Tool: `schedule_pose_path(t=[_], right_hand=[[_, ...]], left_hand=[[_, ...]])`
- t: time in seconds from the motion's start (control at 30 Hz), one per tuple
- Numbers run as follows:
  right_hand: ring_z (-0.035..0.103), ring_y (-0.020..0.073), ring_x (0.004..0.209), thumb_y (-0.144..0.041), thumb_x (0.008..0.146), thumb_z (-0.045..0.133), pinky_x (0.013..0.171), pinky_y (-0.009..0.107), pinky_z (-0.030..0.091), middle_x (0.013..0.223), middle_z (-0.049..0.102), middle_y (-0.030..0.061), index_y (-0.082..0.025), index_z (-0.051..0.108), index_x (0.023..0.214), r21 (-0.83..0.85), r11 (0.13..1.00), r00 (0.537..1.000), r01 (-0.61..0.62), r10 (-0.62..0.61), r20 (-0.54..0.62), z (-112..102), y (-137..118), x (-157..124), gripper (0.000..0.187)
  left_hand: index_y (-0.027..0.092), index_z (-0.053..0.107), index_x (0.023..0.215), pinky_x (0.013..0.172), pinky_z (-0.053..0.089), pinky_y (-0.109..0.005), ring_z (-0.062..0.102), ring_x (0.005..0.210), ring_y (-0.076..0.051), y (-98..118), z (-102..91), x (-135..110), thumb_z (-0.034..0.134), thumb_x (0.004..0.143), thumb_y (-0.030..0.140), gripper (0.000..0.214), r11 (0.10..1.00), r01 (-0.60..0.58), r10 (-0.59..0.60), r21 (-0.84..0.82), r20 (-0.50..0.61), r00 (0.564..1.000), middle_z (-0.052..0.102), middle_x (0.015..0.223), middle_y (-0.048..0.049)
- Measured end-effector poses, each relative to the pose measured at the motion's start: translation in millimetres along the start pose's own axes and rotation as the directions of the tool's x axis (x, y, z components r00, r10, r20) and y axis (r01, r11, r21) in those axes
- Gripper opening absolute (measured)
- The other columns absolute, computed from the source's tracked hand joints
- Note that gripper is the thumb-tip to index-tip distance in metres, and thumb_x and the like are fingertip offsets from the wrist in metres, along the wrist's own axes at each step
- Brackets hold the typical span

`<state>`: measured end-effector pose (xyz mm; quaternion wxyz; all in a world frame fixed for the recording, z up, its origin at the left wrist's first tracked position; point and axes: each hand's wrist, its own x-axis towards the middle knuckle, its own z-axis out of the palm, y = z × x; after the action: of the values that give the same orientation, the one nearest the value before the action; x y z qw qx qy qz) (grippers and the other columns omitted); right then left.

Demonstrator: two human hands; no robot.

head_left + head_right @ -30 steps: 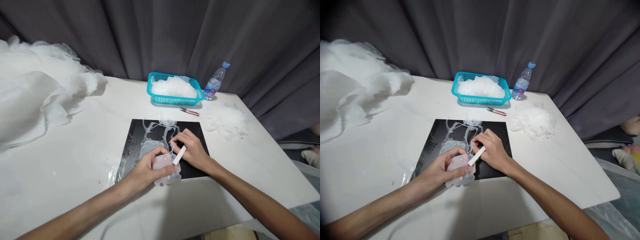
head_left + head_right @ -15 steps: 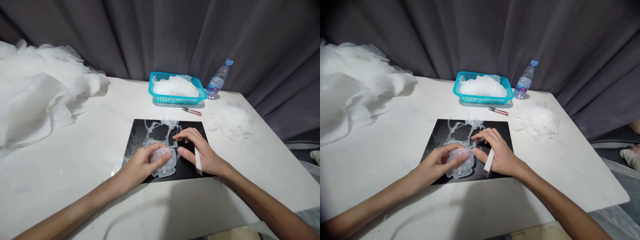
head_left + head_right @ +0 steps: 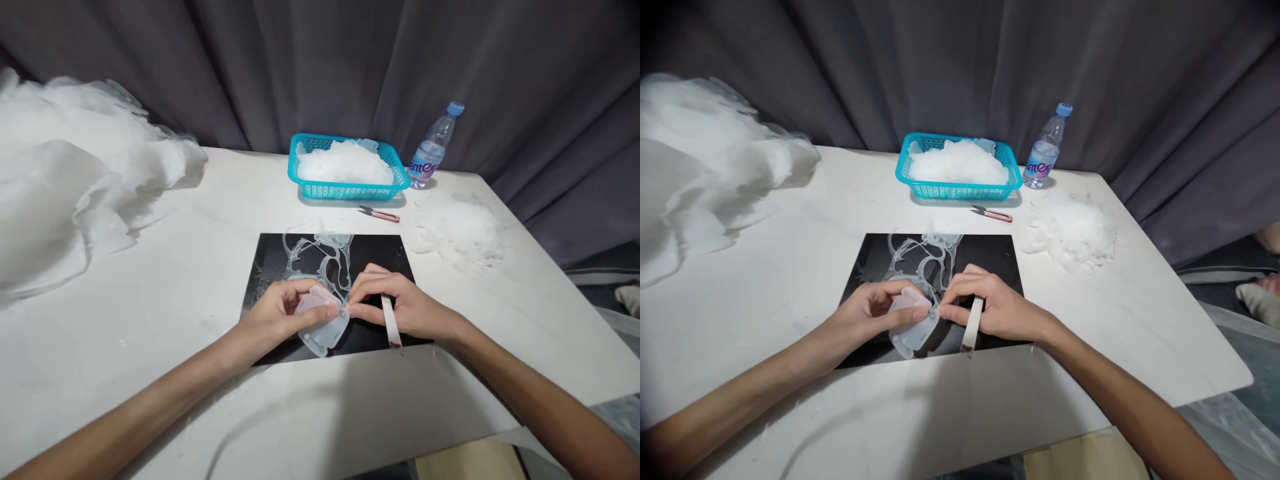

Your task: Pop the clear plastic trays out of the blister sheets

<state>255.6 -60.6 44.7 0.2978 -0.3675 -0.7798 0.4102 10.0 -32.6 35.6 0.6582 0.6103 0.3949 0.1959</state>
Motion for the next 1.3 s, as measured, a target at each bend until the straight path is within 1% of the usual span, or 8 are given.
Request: schedule_pose_path(t=[0.13,0.33,0.43,0.7,0.83,0.93,1.13,1.3], right_hand=[[0.061,0.0195,0.088,-0.036,0.102,0.066,0.086,0.039,0.05,0.091,0.074,0.004,-0.022,0.074,0.09,0.015,1.0,0.999,-0.013,0.013,-0.038,3,2,-1,0.02],[0.059,0.0188,0.088,-0.033,0.097,0.074,0.083,0.035,0.05,0.09,0.072,0.0029,-0.022,0.075,0.091,0.091,0.995,0.999,-0.048,0.049,-0.006,9,8,-2,0.012],[0.059,0.0187,0.089,-0.032,0.101,0.069,0.085,0.036,0.049,0.091,0.072,0.003,-0.022,0.073,0.091,0.099,0.994,0.999,-0.042,0.04,0.02,8,8,-2,0.015],[0.059,0.0183,0.087,-0.034,0.101,0.068,0.085,0.036,0.047,0.09,0.072,0.0023,-0.022,0.072,0.089,0.057,0.998,1.0,-0.018,0.018,0.003,7,6,-2,0.018],[0.059,0.0179,0.086,-0.03,0.101,0.068,0.086,0.037,0.047,0.089,0.072,0.0021,-0.022,0.07,0.088,0.039,0.999,1.0,0.013,-0.013,0.002,9,9,-2,0.016],[0.057,0.0171,0.083,-0.025,0.099,0.07,0.083,0.036,0.045,0.086,0.071,0.0018,-0.02,0.069,0.086,0.025,0.996,0.996,0.081,-0.08,-0.044,12,12,-2,0.014],[0.053,0.0173,0.083,-0.014,0.096,0.068,0.079,0.036,0.038,0.088,0.07,0.0012,-0.02,0.065,0.087,-0.187,0.975,0.982,0.122,-0.146,-0.121,20,18,-1,0.012],[0.055,0.0165,0.086,-0.018,0.1,0.067,0.084,0.036,0.039,0.094,0.071,0.0008,-0.021,0.064,0.092,-0.142,0.981,0.985,0.135,-0.148,-0.089,17,19,-1,0.009]], left_hand=[[0.017,0.069,0.087,0.057,0.042,-0.021,0.052,0.064,-0.012,1,-0.1,-2,0.076,0.088,0.05,0.034,0.998,-0.042,0.039,0.056,0.048,0.998,0.057,0.072,0.0025],[0.017,0.067,0.088,0.055,0.038,-0.02,0.05,0.062,-0.01,-3,-1.5,-2,0.076,0.09,0.041,0.026,0.995,-0.09,0.086,0.041,0.101,0.991,0.059,0.071,0.0039],[0.017,0.067,0.093,0.057,0.039,-0.02,0.051,0.064,-0.01,-3,-1.7,-1,0.076,0.09,0.04,0.025,0.997,-0.074,0.073,0.007,0.114,0.991,0.059,0.072,0.0038],[0.018,0.064,0.098,0.058,0.038,-0.022,0.05,0.065,-0.011,-5,-1.3,-1,0.076,0.091,0.041,0.027,0.997,-0.074,0.071,0.03,0.108,0.992,0.055,0.073,0.0046],[0.018,0.06,0.101,0.058,0.041,-0.021,0.052,0.065,-0.011,-8,0.1,-1,0.078,0.09,0.042,0.032,0.998,-0.047,0.052,-0.045,0.125,0.991,0.057,0.075,0.0042],[0.02,0.054,0.103,0.056,0.041,-0.021,0.055,0.064,-0.011,-8,1.4,-3,0.079,0.09,0.044,0.037,0.996,-0.001,0.015,-0.091,0.148,0.989,0.059,0.074,0.0045],[0.021,0.047,0.105,0.053,0.037,-0.017,0.048,0.06,-0.008,-9,1.3,-3,0.075,0.094,0.045,0.039,0.988,-0.01,0.036,-0.151,0.167,0.985,0.061,0.076,0.0047],[0.022,0.049,0.109,0.05,0.03,-0.018,0.04,0.057,-0.008,-14,-5.0,-2,0.077,0.092,0.047,0.041,0.996,-0.016,0.028,-0.085,0.142,0.989,0.051,0.068,0.0084]])
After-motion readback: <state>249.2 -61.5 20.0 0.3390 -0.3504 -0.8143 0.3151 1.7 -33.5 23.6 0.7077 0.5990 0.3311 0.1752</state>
